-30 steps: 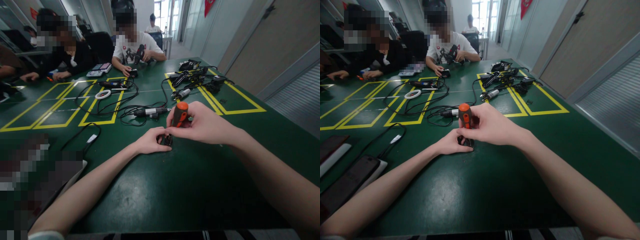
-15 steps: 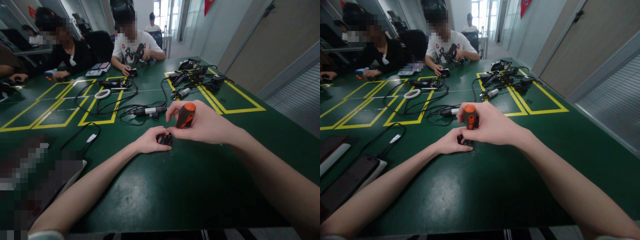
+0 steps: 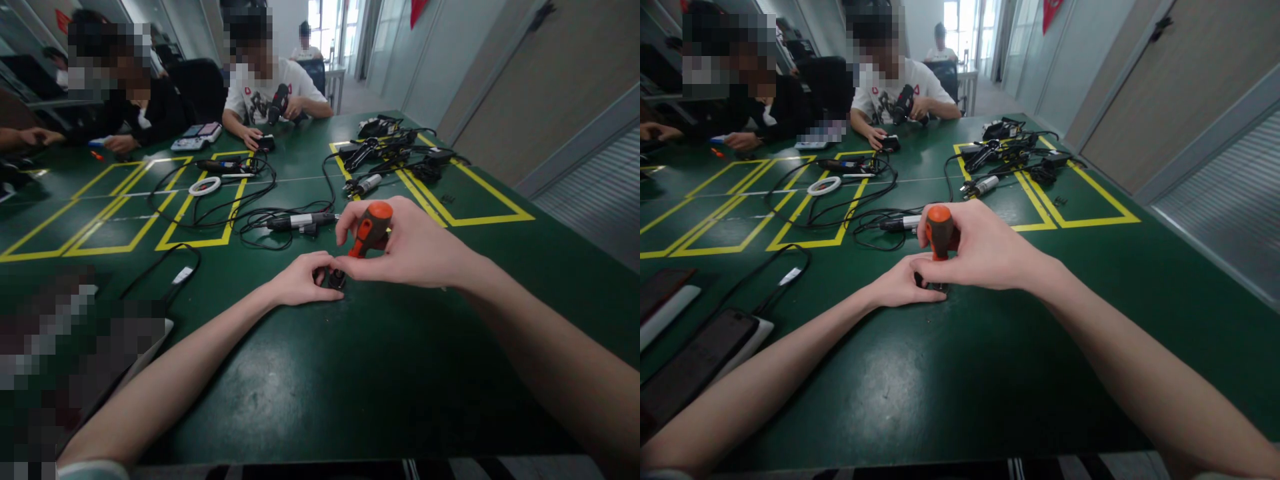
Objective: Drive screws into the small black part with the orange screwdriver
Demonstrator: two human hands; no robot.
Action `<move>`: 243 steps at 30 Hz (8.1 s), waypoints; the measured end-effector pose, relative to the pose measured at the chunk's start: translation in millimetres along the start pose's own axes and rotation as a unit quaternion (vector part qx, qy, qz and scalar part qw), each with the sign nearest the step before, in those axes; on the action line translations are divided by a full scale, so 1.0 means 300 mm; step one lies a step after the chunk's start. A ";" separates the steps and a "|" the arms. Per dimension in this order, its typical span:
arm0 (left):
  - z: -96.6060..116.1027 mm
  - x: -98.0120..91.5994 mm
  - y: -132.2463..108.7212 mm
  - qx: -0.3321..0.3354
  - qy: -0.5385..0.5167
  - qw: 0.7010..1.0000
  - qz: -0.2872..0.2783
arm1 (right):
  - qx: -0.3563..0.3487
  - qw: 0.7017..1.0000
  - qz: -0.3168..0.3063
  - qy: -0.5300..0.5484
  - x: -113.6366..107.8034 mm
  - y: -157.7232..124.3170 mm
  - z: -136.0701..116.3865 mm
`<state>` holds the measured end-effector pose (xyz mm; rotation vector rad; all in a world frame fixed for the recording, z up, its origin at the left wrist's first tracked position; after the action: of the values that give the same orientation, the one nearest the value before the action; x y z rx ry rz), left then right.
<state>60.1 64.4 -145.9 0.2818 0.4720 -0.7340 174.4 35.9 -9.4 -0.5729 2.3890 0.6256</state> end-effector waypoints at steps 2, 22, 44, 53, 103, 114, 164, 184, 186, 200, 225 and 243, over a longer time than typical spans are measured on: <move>0.001 -0.002 0.001 0.002 0.001 1.000 0.002 | -0.003 1.000 0.019 -0.010 -0.008 0.001 -0.003; 0.008 -0.002 0.005 -0.006 -0.009 1.000 0.002 | -0.015 0.999 0.035 -0.009 -0.016 0.001 -0.010; 0.009 -0.001 0.007 -0.007 -0.021 1.000 -0.004 | 0.015 0.999 0.039 -0.014 -0.009 0.005 -0.014; 0.003 0.003 0.008 -0.023 -0.024 0.999 -0.004 | 0.011 0.999 0.051 0.006 -0.013 0.003 -0.013; 0.018 -0.007 0.008 0.006 -0.016 1.000 0.003 | -0.062 0.982 0.142 -0.104 -0.058 -0.023 -0.047; 0.008 -0.004 0.011 -0.002 -0.016 1.000 0.004 | -0.054 0.980 0.155 -0.116 -0.053 -0.022 -0.047; 0.006 -0.003 0.011 -0.006 -0.014 1.000 -0.002 | -0.028 0.981 0.161 -0.104 -0.044 -0.025 -0.047; 0.009 -0.005 0.011 -0.010 -0.008 1.000 0.000 | -0.051 0.976 0.175 -0.116 -0.051 -0.030 -0.061; 0.010 -0.003 0.011 -0.013 -0.008 1.000 -0.006 | -0.051 0.973 0.187 -0.123 -0.056 -0.033 -0.061; 0.008 -0.005 0.013 -0.004 -0.013 1.000 0.000 | -0.108 0.964 0.200 -0.136 -0.048 -0.042 -0.056; 0.004 -0.003 0.007 -0.011 -0.010 1.000 -0.008 | -0.104 0.964 0.151 0.195 -0.039 -0.018 -0.050; 0.005 -0.004 0.009 -0.002 -0.007 1.000 -0.004 | -0.035 0.898 0.092 0.429 0.037 0.003 -0.012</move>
<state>61.7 66.4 -143.9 0.2706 0.4622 -0.7411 164.2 31.7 -13.6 -0.7742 3.2900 0.6184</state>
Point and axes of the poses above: each hand's wrist, its own y-axis towards the middle knuckle, its own x-axis out of the palm, z = x × y, the point moved 7 cm from there along y, towards the middle knuckle
